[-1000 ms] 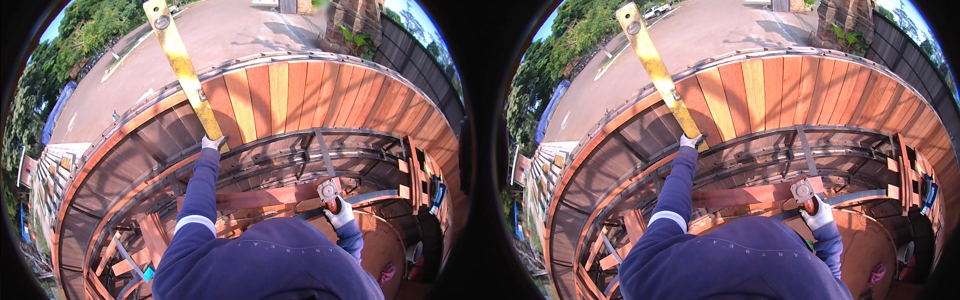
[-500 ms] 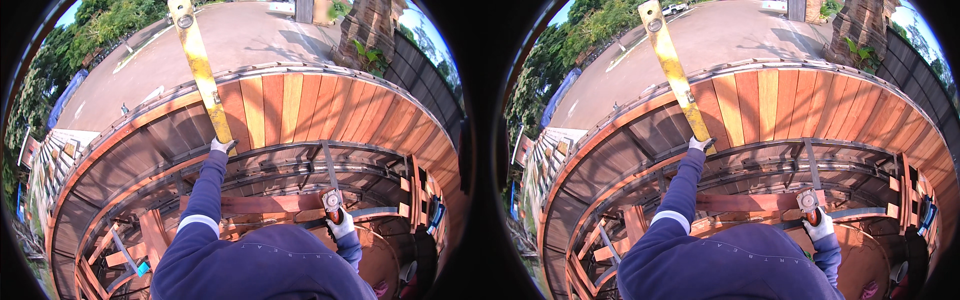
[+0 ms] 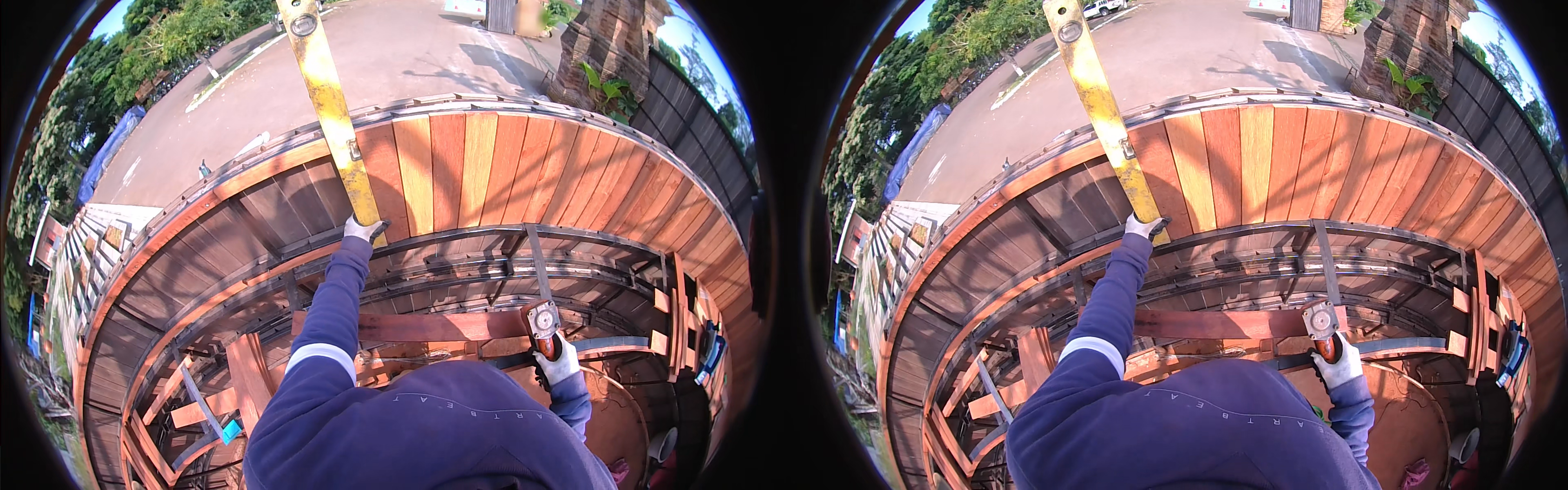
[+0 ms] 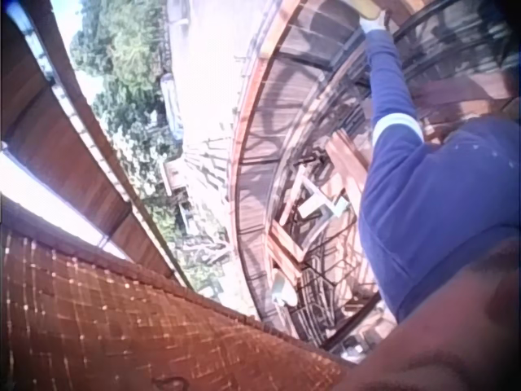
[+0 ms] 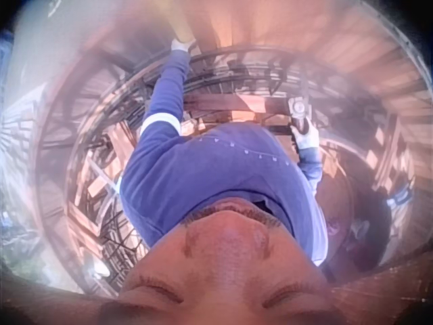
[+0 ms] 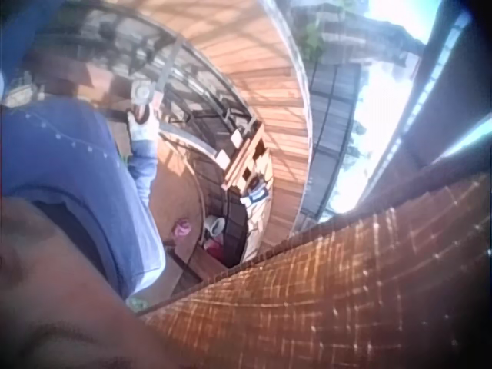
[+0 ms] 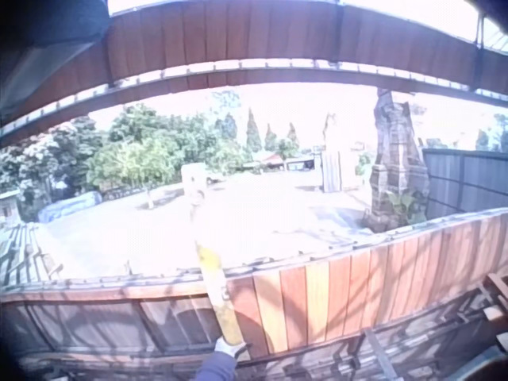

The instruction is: The person installs wooden planks onto a curved wooden structure. They use a level to check alignment and a nail gun to secure the planks in place. The person repeatedly picks up planks, positions them, checks the level, and fastens them.

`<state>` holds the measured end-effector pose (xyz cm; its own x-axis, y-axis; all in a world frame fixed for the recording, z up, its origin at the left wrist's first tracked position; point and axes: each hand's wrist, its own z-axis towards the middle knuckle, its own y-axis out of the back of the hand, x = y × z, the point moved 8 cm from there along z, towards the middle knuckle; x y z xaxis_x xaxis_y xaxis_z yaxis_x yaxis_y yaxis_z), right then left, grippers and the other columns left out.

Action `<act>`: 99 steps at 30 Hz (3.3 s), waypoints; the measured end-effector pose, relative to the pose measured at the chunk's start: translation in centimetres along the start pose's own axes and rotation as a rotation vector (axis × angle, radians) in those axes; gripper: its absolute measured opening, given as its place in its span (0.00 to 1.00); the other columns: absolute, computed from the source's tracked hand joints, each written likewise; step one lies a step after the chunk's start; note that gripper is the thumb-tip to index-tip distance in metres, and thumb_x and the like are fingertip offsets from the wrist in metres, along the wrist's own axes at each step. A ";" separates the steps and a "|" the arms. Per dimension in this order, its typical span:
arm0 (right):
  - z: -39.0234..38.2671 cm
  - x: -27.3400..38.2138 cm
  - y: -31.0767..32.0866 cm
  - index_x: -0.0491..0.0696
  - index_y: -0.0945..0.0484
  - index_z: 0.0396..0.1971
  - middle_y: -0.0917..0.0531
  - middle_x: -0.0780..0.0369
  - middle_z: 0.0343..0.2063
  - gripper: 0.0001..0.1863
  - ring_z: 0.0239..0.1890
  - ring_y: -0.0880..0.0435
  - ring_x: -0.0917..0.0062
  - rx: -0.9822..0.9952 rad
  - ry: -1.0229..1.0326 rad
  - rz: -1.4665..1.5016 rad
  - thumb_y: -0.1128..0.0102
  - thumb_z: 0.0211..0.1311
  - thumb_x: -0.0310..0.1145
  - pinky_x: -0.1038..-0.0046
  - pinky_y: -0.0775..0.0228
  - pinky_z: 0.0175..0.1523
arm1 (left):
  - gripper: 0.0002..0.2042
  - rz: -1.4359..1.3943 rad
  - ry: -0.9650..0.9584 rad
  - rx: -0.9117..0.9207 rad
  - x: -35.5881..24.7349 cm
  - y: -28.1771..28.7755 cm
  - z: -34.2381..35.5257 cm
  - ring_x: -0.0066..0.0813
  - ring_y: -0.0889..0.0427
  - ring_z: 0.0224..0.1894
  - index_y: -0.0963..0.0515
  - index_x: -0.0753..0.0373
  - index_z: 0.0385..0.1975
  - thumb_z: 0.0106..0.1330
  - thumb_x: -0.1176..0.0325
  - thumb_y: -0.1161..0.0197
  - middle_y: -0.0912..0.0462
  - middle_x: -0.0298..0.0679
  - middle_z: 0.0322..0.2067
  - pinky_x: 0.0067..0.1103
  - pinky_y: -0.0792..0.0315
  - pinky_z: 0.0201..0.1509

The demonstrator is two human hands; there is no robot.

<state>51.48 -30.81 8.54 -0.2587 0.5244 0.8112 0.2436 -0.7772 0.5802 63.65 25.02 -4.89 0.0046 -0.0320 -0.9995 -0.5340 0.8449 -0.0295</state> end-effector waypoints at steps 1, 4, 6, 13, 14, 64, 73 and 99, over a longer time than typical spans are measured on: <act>0.1 -0.2 0.0 0.42 0.24 0.44 0.19 0.60 0.19 0.20 0.17 0.20 0.80 0.009 -0.035 0.015 0.31 0.49 0.25 0.74 0.28 0.24 | 0.16 0.022 -0.019 -0.018 0.0 0.1 0.0 0.22 0.20 0.32 0.22 0.67 0.40 0.51 0.80 0.27 0.16 0.34 0.33 0.21 0.23 0.38; 0.1 -0.6 0.3 0.42 0.24 0.44 0.20 0.62 0.18 0.19 0.16 0.22 0.83 0.025 -0.155 0.054 0.32 0.51 0.24 0.76 0.30 0.22 | 0.15 0.121 -0.085 -0.057 -0.6 -0.2 0.0 0.24 0.19 0.31 0.22 0.68 0.40 0.51 0.81 0.28 0.16 0.36 0.33 0.21 0.23 0.37; -0.2 -1.0 0.1 0.42 0.24 0.45 0.20 0.61 0.19 0.20 0.16 0.22 0.82 0.023 -0.186 0.071 0.31 0.50 0.25 0.76 0.29 0.23 | 0.16 0.225 -0.155 -0.079 -1.6 -0.1 -0.5 0.27 0.17 0.30 0.22 0.69 0.41 0.52 0.83 0.29 0.16 0.38 0.33 0.23 0.21 0.34; -1.1 -2.9 -0.1 0.42 0.24 0.45 0.18 0.60 0.25 0.20 0.25 0.20 0.77 -0.012 -0.175 0.024 0.33 0.50 0.23 0.73 0.28 0.32 | 0.15 -0.071 -0.087 -0.052 -0.7 0.0 -0.8 0.27 0.16 0.29 0.22 0.70 0.39 0.52 0.84 0.31 0.16 0.38 0.31 0.23 0.21 0.33; -1.3 -3.7 0.0 0.42 0.24 0.46 0.16 0.58 0.29 0.22 0.30 0.18 0.72 -0.002 -0.198 0.007 0.31 0.48 0.25 0.71 0.26 0.37 | 0.14 -0.049 -0.081 -0.039 -0.7 -0.2 -0.8 0.27 0.16 0.29 0.22 0.70 0.39 0.52 0.84 0.30 0.16 0.38 0.31 0.23 0.21 0.33; 0.1 -2.5 -1.7 0.42 0.25 0.52 0.15 0.52 0.41 0.29 0.47 0.15 0.61 0.103 -0.172 -0.038 0.29 0.48 0.32 0.69 0.25 0.50 | 0.13 0.079 0.021 -0.028 -6.0 -0.7 -1.0 0.21 0.18 0.31 0.21 0.65 0.39 0.54 0.78 0.27 0.16 0.33 0.33 0.20 0.23 0.35; 0.2 -3.6 -2.3 0.42 0.27 0.55 0.15 0.51 0.42 0.31 0.47 0.15 0.60 0.135 -0.199 -0.044 0.29 0.48 0.34 0.69 0.25 0.50 | 0.13 0.038 -0.010 -0.012 -5.4 -0.4 -0.5 0.22 0.19 0.30 0.21 0.65 0.38 0.54 0.79 0.28 0.17 0.32 0.32 0.20 0.23 0.34; 0.2 -2.0 -3.1 0.43 0.28 0.56 0.18 0.57 0.30 0.30 0.28 0.19 0.74 0.116 -0.065 -0.103 0.32 0.53 0.33 0.73 0.26 0.36 | 0.16 0.063 0.052 0.006 -5.2 -0.9 -0.6 0.21 0.21 0.26 0.22 0.61 0.41 0.53 0.72 0.25 0.19 0.32 0.31 0.22 0.24 0.22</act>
<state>51.44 -29.41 5.15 -0.2278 0.6237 0.7477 0.3263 -0.6746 0.6621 63.54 24.12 0.31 -0.0733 -0.0060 -0.9973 -0.5266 0.8495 0.0336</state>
